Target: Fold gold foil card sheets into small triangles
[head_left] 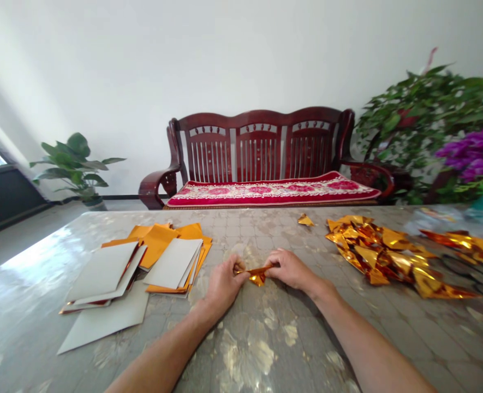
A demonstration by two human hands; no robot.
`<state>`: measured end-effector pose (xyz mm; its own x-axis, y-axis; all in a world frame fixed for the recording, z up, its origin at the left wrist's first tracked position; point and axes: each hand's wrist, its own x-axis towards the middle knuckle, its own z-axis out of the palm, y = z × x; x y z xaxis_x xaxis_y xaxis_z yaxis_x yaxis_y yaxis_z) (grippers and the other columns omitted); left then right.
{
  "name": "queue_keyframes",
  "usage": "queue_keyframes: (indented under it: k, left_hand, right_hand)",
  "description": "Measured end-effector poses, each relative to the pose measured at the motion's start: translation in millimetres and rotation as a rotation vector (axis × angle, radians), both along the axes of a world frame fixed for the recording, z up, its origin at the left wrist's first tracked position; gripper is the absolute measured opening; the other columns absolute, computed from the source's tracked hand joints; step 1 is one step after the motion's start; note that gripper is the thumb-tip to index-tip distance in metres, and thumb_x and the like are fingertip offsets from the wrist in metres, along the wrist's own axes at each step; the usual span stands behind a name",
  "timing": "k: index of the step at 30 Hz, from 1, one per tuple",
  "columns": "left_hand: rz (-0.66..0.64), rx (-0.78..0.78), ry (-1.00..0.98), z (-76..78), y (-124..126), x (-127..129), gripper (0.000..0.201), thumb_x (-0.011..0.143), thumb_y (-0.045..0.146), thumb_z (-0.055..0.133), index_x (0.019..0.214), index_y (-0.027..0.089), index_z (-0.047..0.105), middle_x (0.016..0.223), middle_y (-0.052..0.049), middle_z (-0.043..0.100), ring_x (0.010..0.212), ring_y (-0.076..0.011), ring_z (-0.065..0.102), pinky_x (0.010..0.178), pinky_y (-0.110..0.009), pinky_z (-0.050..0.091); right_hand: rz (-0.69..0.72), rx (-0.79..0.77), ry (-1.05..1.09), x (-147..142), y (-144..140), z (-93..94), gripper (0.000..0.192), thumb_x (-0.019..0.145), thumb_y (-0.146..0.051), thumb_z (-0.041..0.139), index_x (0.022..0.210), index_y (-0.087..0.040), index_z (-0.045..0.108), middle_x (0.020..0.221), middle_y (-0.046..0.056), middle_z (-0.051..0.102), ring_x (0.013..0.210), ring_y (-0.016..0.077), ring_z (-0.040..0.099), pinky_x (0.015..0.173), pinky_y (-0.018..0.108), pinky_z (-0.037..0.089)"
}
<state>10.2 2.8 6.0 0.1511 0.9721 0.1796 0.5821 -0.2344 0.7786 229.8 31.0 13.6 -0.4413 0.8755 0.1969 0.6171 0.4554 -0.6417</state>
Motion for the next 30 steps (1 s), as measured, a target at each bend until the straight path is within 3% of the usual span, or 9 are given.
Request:
queue_keyframes:
  k: [3, 7, 10, 14, 20, 23, 28, 30]
  left_hand:
    - [0.015, 0.016, -0.265, -4.9, 6, -1, 0.019, 0.074, 0.020, 0.067, 0.093, 0.019, 0.063, 0.073, 0.004, 0.067, 0.066, -0.0122, 0.061, 0.062, -0.021, 0.043]
    - [0.018, 0.041, -0.362, -7.1, 9, -3, 0.011, 0.075, 0.027, 0.068, 0.078, 0.016, 0.068, 0.070, 0.001, 0.068, 0.065, -0.0136, 0.060, 0.063, -0.023, 0.044]
    - [0.035, 0.089, -0.324, -4.1, 5, -4, 0.012, 0.079, 0.027, 0.066, 0.074, 0.018, 0.070, 0.070, 0.000, 0.068, 0.067, -0.0139, 0.060, 0.064, -0.023, 0.044]
    - [0.058, 0.274, -0.166, 5.3, -3, -5, 0.010, 0.082, 0.022, 0.064, 0.075, 0.019, 0.071, 0.071, 0.001, 0.066, 0.067, -0.0121, 0.058, 0.063, -0.022, 0.042]
    - [-0.035, 0.562, 0.003, 12.7, -15, -6, 0.012, 0.085, 0.015, 0.062, 0.076, 0.019, 0.068, 0.071, 0.000, 0.063, 0.069, -0.0107, 0.058, 0.066, -0.020, 0.042]
    - [-0.074, 0.618, 0.010, 9.7, -18, -5, 0.013, 0.085, 0.013, 0.062, 0.076, 0.020, 0.068, 0.071, 0.000, 0.064, 0.070, -0.0110, 0.059, 0.067, -0.020, 0.043]
    - [-0.321, 0.581, -0.098, 11.4, -20, -8, 0.011, 0.090, 0.019, 0.057, 0.087, 0.021, 0.068, 0.083, -0.001, 0.069, 0.080, -0.0120, 0.063, 0.076, -0.022, 0.049]
    - [-0.279, 0.574, -0.122, 15.3, -17, -10, 0.016, 0.093, 0.022, 0.052, 0.091, 0.022, 0.067, 0.089, -0.003, 0.069, 0.086, -0.0138, 0.063, 0.081, -0.025, 0.049]
  right_hand:
    - [-0.017, 0.004, 0.164, -4, -2, 3.8, 0.010, 0.072, -0.015, 0.070, 0.072, -0.022, 0.078, 0.068, 0.000, 0.067, 0.073, 0.0163, 0.062, 0.071, 0.026, 0.043]
    - [-0.038, 0.059, 0.304, -9, -5, 3.9, 0.010, 0.073, -0.016, 0.071, 0.076, -0.022, 0.079, 0.070, 0.001, 0.066, 0.070, 0.0156, 0.062, 0.068, 0.026, 0.045]
    - [-0.070, 0.122, 0.280, -10, -5, 3.6, 0.012, 0.074, -0.013, 0.072, 0.078, -0.023, 0.079, 0.073, 0.001, 0.067, 0.072, 0.0158, 0.062, 0.070, 0.027, 0.046]
    - [-0.085, 0.333, 0.047, -14, -10, 11.5, 0.015, 0.077, -0.016, 0.074, 0.083, -0.030, 0.079, 0.082, 0.001, 0.068, 0.083, 0.0180, 0.058, 0.077, 0.030, 0.044]
    - [-0.038, 0.606, -0.083, -26, -22, 21.9, 0.013, 0.088, -0.026, 0.067, 0.096, -0.029, 0.077, 0.087, 0.004, 0.067, 0.084, 0.0187, 0.055, 0.074, 0.030, 0.043]
    - [0.035, 0.608, 0.006, -29, -25, 18.0, 0.019, 0.093, -0.021, 0.058, 0.099, -0.025, 0.076, 0.086, 0.004, 0.066, 0.082, 0.0163, 0.059, 0.072, 0.027, 0.045]
    - [0.148, 0.500, 0.208, -29, -26, 12.0, 0.023, 0.094, -0.016, 0.053, 0.095, -0.023, 0.075, 0.090, 0.005, 0.069, 0.083, 0.0145, 0.064, 0.074, 0.025, 0.050]
    - [0.183, 0.434, 0.277, -30, -26, 12.3, 0.024, 0.094, -0.016, 0.053, 0.092, -0.023, 0.075, 0.092, 0.005, 0.070, 0.085, 0.0144, 0.065, 0.076, 0.025, 0.051]
